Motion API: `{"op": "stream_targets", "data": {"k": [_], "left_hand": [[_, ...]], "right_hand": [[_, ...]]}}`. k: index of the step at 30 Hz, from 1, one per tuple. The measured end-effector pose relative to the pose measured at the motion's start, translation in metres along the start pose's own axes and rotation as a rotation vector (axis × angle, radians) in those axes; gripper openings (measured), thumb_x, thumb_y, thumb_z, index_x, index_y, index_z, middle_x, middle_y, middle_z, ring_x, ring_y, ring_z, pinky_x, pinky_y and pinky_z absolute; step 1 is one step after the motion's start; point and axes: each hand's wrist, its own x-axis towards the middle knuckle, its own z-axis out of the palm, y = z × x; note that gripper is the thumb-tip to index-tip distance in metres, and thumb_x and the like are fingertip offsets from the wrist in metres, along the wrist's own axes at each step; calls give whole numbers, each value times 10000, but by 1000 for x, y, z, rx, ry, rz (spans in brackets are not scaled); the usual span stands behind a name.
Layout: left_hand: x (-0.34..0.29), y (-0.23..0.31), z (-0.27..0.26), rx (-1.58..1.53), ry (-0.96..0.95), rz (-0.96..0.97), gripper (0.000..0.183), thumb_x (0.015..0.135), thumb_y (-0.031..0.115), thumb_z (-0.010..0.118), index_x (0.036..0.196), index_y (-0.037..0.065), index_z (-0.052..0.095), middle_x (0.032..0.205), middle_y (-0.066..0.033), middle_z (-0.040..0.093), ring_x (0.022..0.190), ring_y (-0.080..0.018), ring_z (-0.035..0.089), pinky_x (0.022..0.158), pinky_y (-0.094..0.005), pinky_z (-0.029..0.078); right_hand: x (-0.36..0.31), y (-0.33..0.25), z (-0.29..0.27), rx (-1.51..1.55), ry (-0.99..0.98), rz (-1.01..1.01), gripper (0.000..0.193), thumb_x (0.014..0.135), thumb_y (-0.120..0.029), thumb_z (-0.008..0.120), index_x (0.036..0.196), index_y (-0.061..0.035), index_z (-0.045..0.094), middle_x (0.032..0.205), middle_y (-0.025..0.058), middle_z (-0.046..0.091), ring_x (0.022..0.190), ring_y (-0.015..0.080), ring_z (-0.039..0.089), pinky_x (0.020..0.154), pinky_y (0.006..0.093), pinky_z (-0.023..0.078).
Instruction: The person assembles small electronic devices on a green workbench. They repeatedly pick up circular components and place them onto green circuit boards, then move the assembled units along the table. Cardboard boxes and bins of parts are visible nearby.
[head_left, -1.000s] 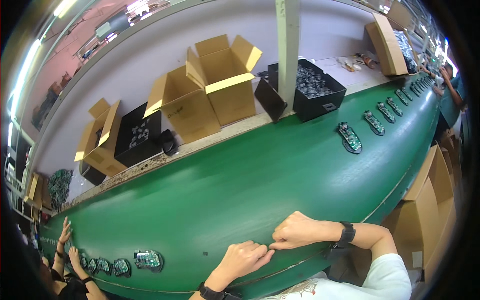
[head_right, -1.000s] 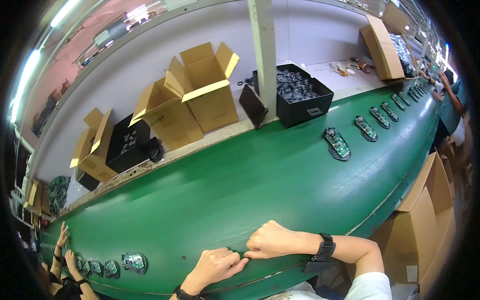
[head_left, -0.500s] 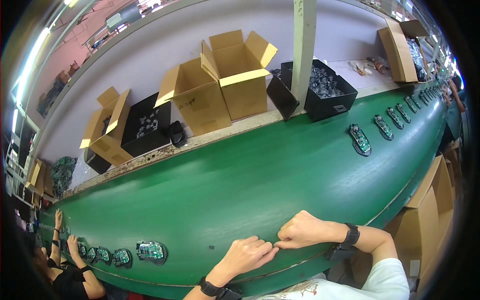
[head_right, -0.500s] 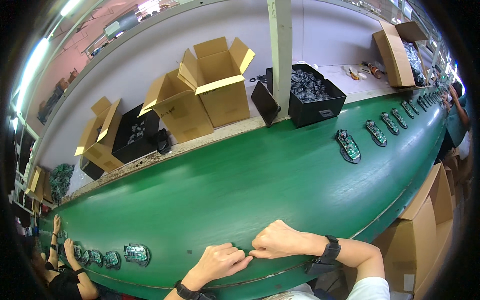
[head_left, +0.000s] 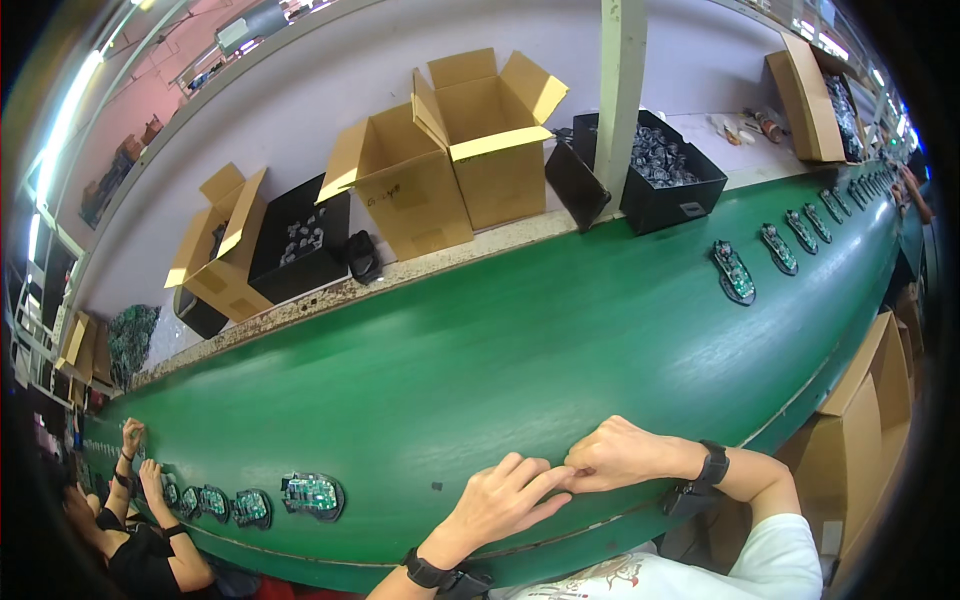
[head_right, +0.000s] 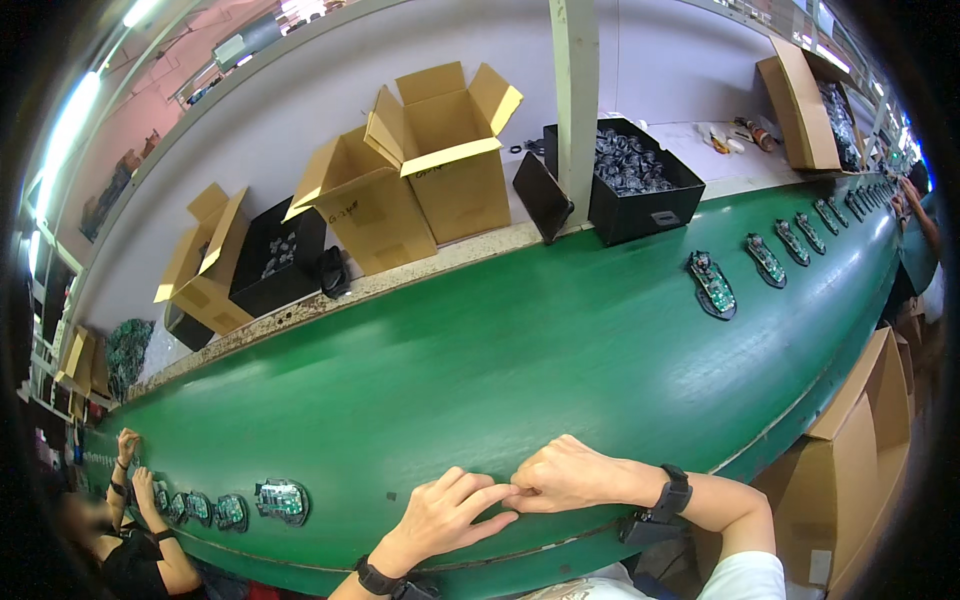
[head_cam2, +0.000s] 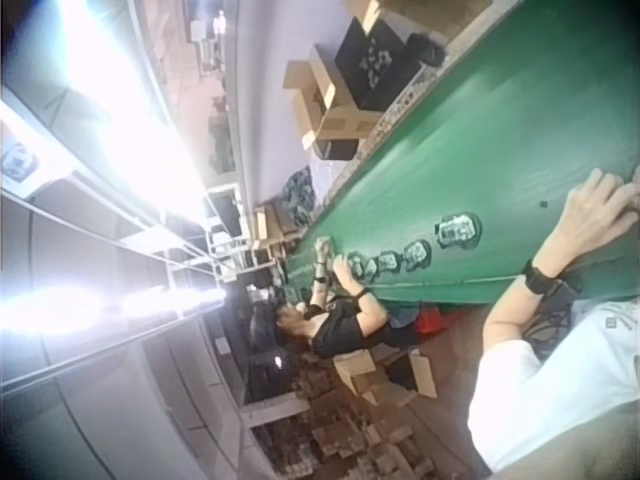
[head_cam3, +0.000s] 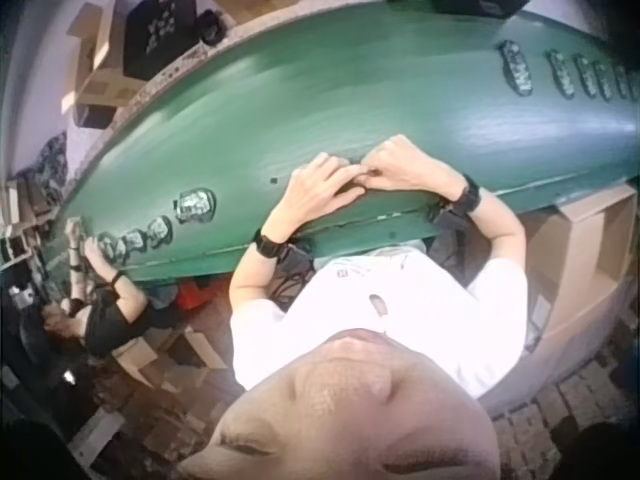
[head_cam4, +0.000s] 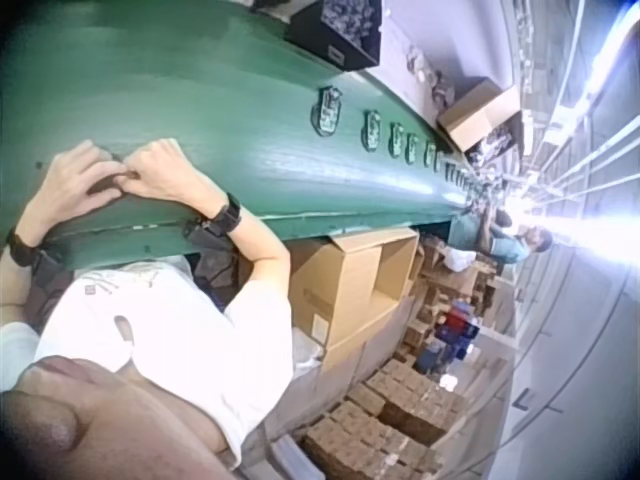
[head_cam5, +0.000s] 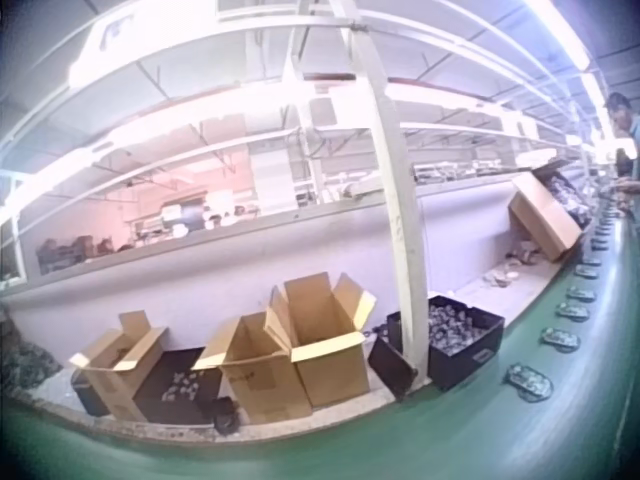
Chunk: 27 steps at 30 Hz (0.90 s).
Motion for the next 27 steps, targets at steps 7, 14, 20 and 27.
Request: {"op": "stream_targets", "data": {"k": [7,14,20,27], "left_hand": [[-2,-1,0,35,20,23,231,782,298,851,935,180,725,754,69,587,641,-118,507,495,-245,440],[-4,-3,4,-8,65,13,223,756,252,869,918,174,737,803,66,612,726,-134,557,554,-251,488],[-6,-5,3,6,98,23,198,757,217,860,912,176,743,903,41,632,939,-192,613,673,-287,543],[1,-8,7,-71,116,4,207,718,148,864,888,175,749,991,5,659,1021,-256,599,817,-357,535]], "right_hand": [[1,0,-2,11,63,-78,350,831,-195,740,598,-40,531,560,81,524,475,292,515,435,391,383],[2,0,0,50,122,-115,311,823,-170,742,610,-40,556,573,79,536,479,284,528,443,393,393],[4,1,1,15,78,-101,312,832,-186,739,615,-40,571,591,79,565,488,289,541,451,397,406],[-1,19,-29,-189,294,75,295,851,-300,741,691,-71,648,662,92,643,679,289,648,571,424,506]]}}
